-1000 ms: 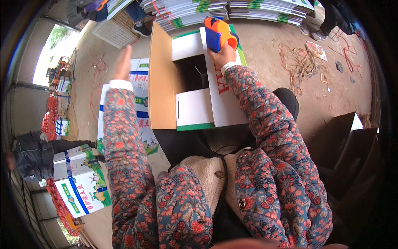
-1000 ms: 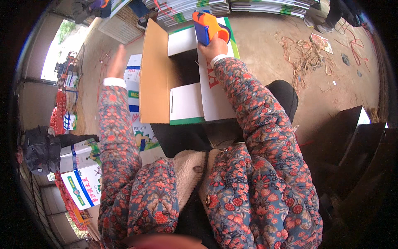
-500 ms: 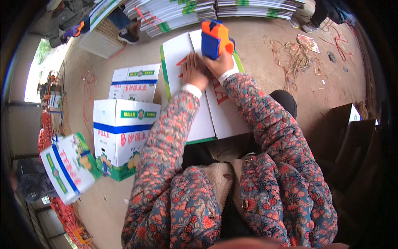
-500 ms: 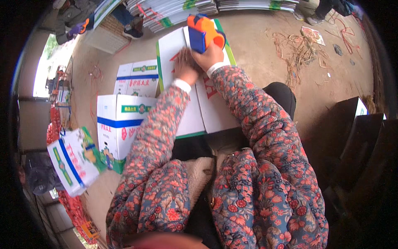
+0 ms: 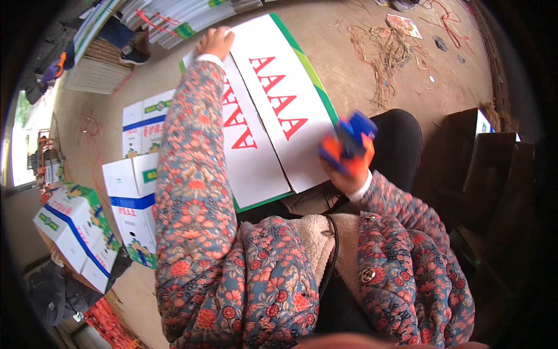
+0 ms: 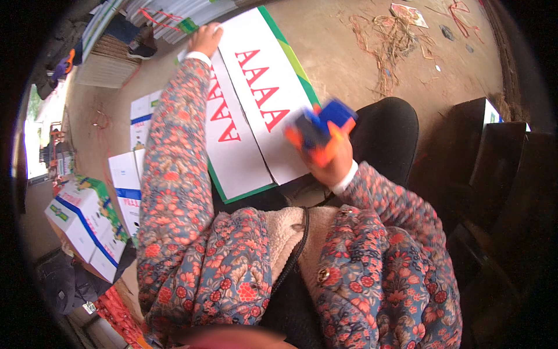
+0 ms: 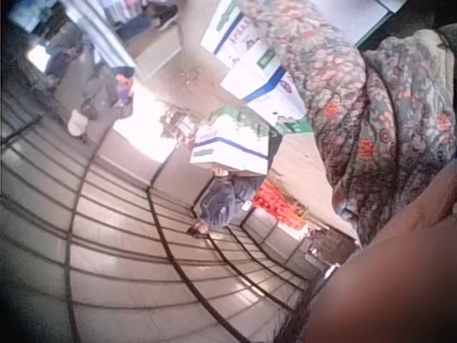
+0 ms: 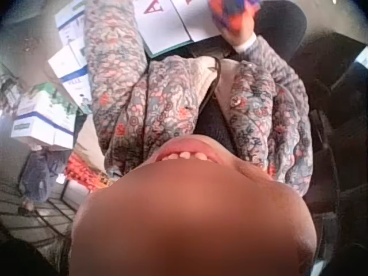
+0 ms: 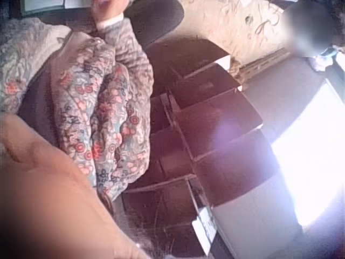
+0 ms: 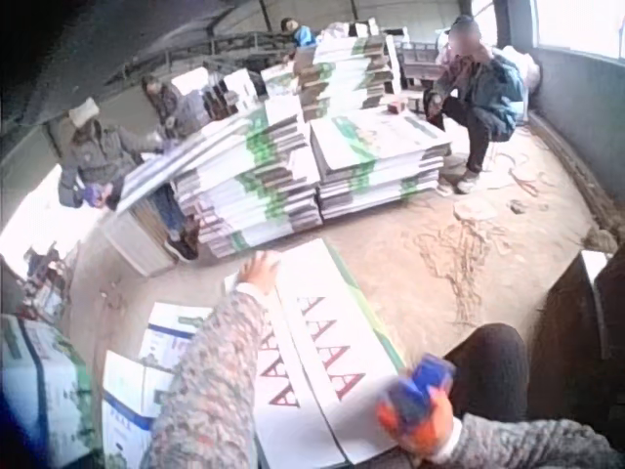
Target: The person assembles flat-packed cardboard boxes by folding the flaps and sealing them with a handheld tape dispenser. They repeatedly pick up a flat box, fold it into shape, and apply blue tape to secure the seams, then place the finished box aside.
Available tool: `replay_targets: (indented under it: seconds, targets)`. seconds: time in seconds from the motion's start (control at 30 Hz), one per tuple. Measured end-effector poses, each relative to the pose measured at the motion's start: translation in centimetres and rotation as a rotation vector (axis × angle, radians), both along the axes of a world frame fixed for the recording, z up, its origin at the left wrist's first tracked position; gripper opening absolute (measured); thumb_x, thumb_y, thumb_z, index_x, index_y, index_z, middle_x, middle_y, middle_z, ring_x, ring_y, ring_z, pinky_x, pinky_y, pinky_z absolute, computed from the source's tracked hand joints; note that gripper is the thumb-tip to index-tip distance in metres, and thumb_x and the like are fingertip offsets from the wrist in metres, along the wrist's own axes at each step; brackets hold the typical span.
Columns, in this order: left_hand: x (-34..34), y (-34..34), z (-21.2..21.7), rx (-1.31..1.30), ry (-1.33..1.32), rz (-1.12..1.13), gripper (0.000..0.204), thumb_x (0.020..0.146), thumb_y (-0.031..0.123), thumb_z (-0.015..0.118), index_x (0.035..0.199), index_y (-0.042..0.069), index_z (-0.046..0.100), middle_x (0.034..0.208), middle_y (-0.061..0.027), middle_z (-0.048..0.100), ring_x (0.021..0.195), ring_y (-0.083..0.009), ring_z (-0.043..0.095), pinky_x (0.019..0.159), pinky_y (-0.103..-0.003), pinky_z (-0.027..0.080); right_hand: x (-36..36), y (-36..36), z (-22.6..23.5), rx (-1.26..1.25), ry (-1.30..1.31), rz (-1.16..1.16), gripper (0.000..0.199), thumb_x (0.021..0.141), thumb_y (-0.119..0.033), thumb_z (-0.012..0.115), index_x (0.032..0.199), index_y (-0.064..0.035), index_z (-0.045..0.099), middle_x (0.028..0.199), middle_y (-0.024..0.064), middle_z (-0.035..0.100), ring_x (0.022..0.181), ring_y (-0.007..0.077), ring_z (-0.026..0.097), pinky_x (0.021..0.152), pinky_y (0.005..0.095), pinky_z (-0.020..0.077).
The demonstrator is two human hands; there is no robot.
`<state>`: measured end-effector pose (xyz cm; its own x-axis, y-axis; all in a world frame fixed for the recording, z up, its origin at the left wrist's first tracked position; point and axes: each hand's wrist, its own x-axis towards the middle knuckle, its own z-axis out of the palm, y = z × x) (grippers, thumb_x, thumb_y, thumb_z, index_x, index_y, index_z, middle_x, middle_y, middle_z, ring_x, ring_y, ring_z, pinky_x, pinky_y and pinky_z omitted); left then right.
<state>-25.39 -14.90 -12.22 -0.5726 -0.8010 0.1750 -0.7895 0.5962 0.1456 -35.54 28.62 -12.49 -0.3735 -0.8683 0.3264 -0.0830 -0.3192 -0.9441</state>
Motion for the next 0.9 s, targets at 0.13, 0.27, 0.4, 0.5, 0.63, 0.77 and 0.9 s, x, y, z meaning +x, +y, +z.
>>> replay_targets:
  seconds: [0.13, 0.27, 0.4, 0.5, 0.63, 0.77, 0.9]
  targets:
    - [0.2, -1.4, -0.3, -0.033, 0.033, -0.041, 0.047, 0.091, 0.049, 0.032, 0.118, 0.023, 0.059, 0.115, -0.0127, 0.061, 0.110, -0.0346, 0.054, 0.097, -0.049, 0.034, 1.6, 3.9, -3.2, -0.051, -0.857, 0.322, 0.057, 0.080, -0.019, 0.070, 0.128, -0.0065, 0.042, 0.124, 0.0119, 0.049, 0.112, 0.0238, 0.051, 0.094, 0.0378, 0.0426]
    - [-0.4, 0.4, 0.3, -0.021, 0.040, 0.193, 0.045, 0.091, 0.043, 0.033, 0.121, 0.020, 0.058, 0.118, -0.0131, 0.060, 0.114, -0.0328, 0.053, 0.100, -0.049, 0.033, -0.3, 2.8, -2.9, 0.273, -0.360, 0.095, 0.041, 0.087, -0.031, 0.056, 0.118, -0.0045, 0.049, 0.107, 0.0134, 0.059, 0.100, 0.0288, 0.059, 0.088, 0.0439, 0.0472]
    - [3.4, 5.1, 2.3, -0.032, -0.099, 0.397, 0.044, 0.093, 0.036, 0.033, 0.123, 0.011, 0.055, 0.120, -0.0130, 0.059, 0.113, -0.0326, 0.055, 0.097, -0.047, 0.039, -3.7, 1.6, -2.1, -0.014, -0.712, 0.057, 0.040, 0.082, -0.031, 0.062, 0.114, -0.0086, 0.054, 0.101, 0.0098, 0.062, 0.097, 0.0257, 0.062, 0.086, 0.0432, 0.0480]
    - [8.6, 9.7, 3.5, 0.083, -0.126, 0.516, 0.040, 0.092, 0.032, 0.035, 0.117, 0.010, 0.057, 0.115, -0.0153, 0.062, 0.108, -0.0320, 0.058, 0.092, -0.045, 0.044, -5.4, 1.6, -2.1, 0.032, 0.211, -0.123, 0.046, 0.074, -0.026, 0.069, 0.117, -0.0130, 0.056, 0.107, 0.0074, 0.063, 0.100, 0.0241, 0.061, 0.089, 0.0410, 0.0455]
    - [12.4, 12.8, 4.0, 0.038, -0.275, 0.583, 0.044, 0.091, 0.036, 0.036, 0.119, 0.007, 0.056, 0.118, -0.0176, 0.059, 0.110, -0.0324, 0.057, 0.091, -0.047, 0.044, -6.2, 0.0, -2.1, 0.056, 0.341, -0.025, 0.042, 0.068, -0.018, 0.072, 0.109, -0.0132, 0.064, 0.106, 0.0085, 0.065, 0.097, 0.0295, 0.062, 0.089, 0.0407, 0.0457]
    - [12.3, 13.3, 2.6, 0.045, -0.073, 0.786, 0.052, 0.091, 0.040, 0.035, 0.121, 0.001, 0.052, 0.122, -0.0208, 0.054, 0.113, -0.0332, 0.054, 0.099, -0.047, 0.037, -6.9, -1.6, -2.9, -0.153, 0.947, -0.131, 0.036, 0.070, -0.015, 0.071, 0.106, -0.0116, 0.065, 0.107, 0.0080, 0.064, 0.099, 0.0284, 0.061, 0.090, 0.0391, 0.0451]
    - [11.9, 13.2, 1.0, -0.037, -0.043, 0.764, 0.054, 0.091, 0.042, 0.035, 0.125, 0.003, 0.048, 0.125, -0.0204, 0.050, 0.120, -0.0323, 0.047, 0.105, -0.052, 0.028, -7.4, -1.3, -5.0, 0.042, 0.861, 0.002, 0.041, 0.080, -0.025, 0.065, 0.120, -0.0166, 0.058, 0.122, 0.0032, 0.059, 0.116, 0.0223, 0.053, 0.102, 0.0371, 0.0361]
